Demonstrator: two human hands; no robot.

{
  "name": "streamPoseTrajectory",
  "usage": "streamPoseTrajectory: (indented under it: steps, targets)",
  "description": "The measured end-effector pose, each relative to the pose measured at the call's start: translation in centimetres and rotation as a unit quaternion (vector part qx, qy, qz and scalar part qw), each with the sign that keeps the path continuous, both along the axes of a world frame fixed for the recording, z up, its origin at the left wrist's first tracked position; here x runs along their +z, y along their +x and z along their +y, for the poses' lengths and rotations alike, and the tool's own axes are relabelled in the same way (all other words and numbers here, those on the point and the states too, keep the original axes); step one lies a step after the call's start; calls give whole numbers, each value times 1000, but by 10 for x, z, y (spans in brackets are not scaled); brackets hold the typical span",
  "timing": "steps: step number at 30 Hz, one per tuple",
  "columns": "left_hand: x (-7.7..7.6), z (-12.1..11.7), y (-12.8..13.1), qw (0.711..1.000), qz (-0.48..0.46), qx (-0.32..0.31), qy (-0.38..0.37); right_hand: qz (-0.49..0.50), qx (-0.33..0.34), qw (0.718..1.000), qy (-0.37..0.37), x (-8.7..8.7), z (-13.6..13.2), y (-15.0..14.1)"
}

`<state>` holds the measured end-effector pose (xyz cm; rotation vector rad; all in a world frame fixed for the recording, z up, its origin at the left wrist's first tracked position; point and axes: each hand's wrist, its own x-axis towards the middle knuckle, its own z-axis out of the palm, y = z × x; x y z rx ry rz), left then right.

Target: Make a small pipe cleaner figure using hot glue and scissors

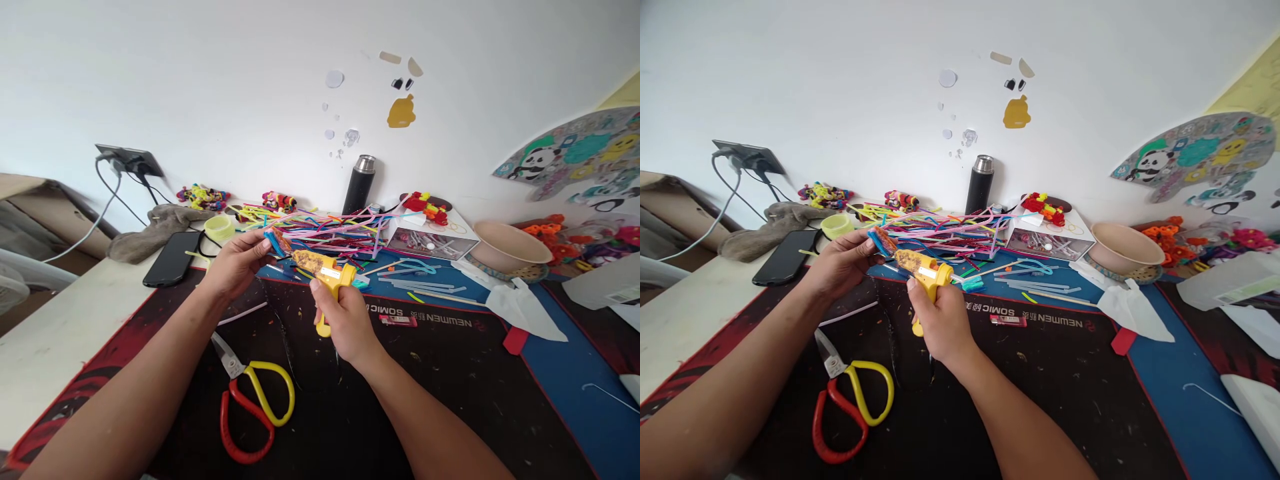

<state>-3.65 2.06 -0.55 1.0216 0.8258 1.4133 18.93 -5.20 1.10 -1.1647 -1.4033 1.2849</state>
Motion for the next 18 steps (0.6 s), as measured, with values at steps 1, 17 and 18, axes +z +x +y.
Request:
streamPoseTrajectory:
  steps: [1, 17, 18]
  targets:
    - [0, 0, 0, 1000, -1, 1, 0, 1, 1, 1000, 0, 1, 0, 0]
    - [-1, 1, 0, 1000, 4, 15, -4, 33, 22, 999, -18, -1, 6, 3]
    - [-1, 1, 0, 1000, 4, 14, -4, 29, 26, 999, -12, -2, 6, 4]
